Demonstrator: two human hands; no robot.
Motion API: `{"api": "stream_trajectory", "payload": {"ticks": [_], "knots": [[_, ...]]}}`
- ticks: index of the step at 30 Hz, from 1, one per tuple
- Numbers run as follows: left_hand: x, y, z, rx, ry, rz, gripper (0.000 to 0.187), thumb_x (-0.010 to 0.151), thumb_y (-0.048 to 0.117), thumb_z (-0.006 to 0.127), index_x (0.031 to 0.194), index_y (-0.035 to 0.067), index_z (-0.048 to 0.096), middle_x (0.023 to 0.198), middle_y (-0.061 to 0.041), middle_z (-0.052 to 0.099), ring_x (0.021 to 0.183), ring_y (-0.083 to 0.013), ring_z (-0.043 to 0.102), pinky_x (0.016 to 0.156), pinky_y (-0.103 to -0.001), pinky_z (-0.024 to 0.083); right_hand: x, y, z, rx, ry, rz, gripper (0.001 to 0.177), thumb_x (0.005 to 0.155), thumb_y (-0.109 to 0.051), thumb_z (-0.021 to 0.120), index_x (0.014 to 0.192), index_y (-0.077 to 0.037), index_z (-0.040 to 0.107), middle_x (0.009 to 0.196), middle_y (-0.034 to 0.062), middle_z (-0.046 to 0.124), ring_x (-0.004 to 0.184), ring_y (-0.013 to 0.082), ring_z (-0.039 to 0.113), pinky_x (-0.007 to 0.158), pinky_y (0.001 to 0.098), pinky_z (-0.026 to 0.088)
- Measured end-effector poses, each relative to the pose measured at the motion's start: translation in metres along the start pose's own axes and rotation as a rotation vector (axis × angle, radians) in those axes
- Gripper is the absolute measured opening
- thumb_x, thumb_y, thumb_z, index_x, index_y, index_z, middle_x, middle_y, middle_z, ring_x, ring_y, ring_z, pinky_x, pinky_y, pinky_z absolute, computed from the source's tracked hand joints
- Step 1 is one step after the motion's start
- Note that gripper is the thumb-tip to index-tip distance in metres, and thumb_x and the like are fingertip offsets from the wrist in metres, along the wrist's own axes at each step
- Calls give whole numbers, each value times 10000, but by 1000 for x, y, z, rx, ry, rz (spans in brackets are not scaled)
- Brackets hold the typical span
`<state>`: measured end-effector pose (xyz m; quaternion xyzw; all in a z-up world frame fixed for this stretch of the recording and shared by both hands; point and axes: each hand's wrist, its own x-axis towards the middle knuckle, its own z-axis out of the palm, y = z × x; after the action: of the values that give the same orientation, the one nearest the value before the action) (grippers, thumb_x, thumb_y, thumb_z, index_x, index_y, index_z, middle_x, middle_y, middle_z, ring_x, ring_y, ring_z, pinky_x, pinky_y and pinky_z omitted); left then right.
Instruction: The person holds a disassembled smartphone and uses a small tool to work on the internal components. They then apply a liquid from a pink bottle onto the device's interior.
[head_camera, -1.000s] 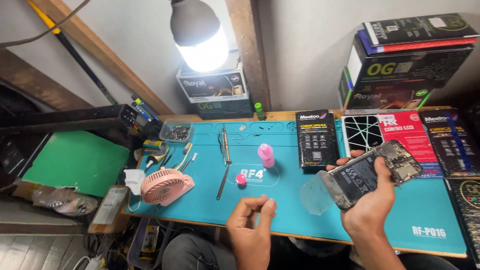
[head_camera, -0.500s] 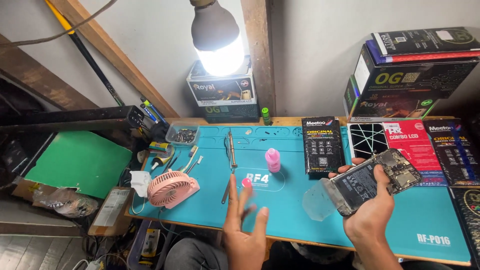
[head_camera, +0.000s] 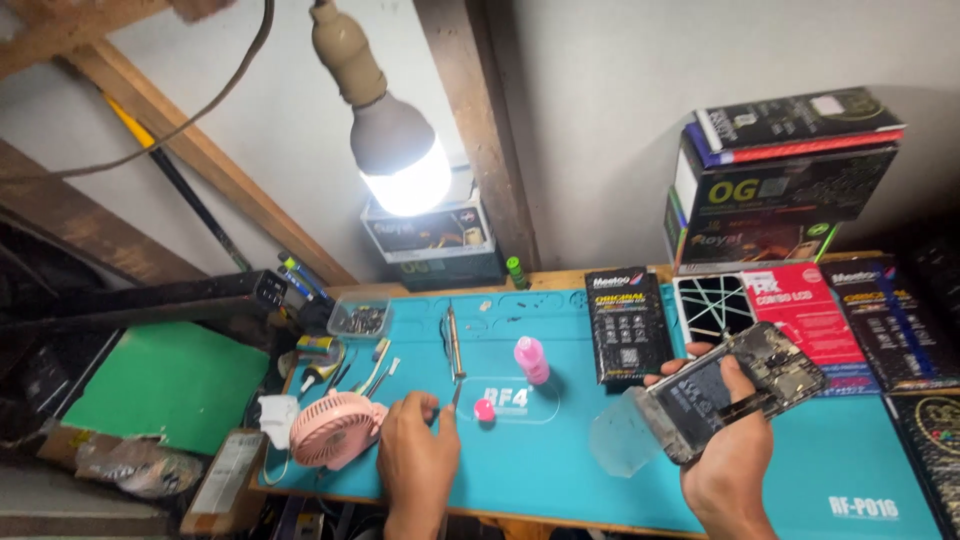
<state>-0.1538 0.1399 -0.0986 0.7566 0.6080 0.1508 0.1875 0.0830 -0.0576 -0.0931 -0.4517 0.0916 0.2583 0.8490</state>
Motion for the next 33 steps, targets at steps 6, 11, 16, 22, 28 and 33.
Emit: {"api": "stream_trajectory", "payload": {"ticks": [6,11,16,22,28,33], "knots": [[-6,6,10,77,-41,-123,183,920,393,764,1023,242,764,1036,23,748,1033,-236,703,853,-483,562,-9,-16,11,12,45,6,422,1165,-364,438,1307,-24,645,1026,232,686,967,458,722,862,591,591],[-72,83,-15,-521,80,-155,257,898,388,814,855,145,887,700,14,779,683,-113,651,623,-287,523,-17,-22,15,32,34,-22,376,1125,-291,481,1237,12,673,967,257,710,880,442,743,788,583,616],[-113,144,-14,-771,-493,-300,215,923,240,811,999,43,850,800,-106,832,693,-149,631,647,-279,518,-21,-17,13,-27,3,-109,355,1095,-275,508,1182,18,688,913,227,730,824,379,741,765,505,614],[-124,130,7,-931,-453,-358,155,964,72,828,875,-45,778,700,-195,782,488,-175,493,480,-298,415,-26,-14,13,-69,-12,-187,351,1095,-270,531,1205,28,682,866,221,732,772,315,722,735,454,637],[-138,122,8,-1027,-230,-324,213,910,25,846,765,-87,737,527,-256,702,334,-198,425,338,-326,343,-8,-5,15,-75,-69,-308,297,1090,-271,554,1153,2,652,809,178,734,691,292,752,652,433,647],[-127,114,-13,-874,-230,-499,164,950,33,831,842,-84,792,633,-225,749,388,-212,450,398,-329,411,16,-41,-7,239,-27,-191,233,1094,-264,574,1156,-57,661,822,189,667,773,333,700,747,577,660]]}}
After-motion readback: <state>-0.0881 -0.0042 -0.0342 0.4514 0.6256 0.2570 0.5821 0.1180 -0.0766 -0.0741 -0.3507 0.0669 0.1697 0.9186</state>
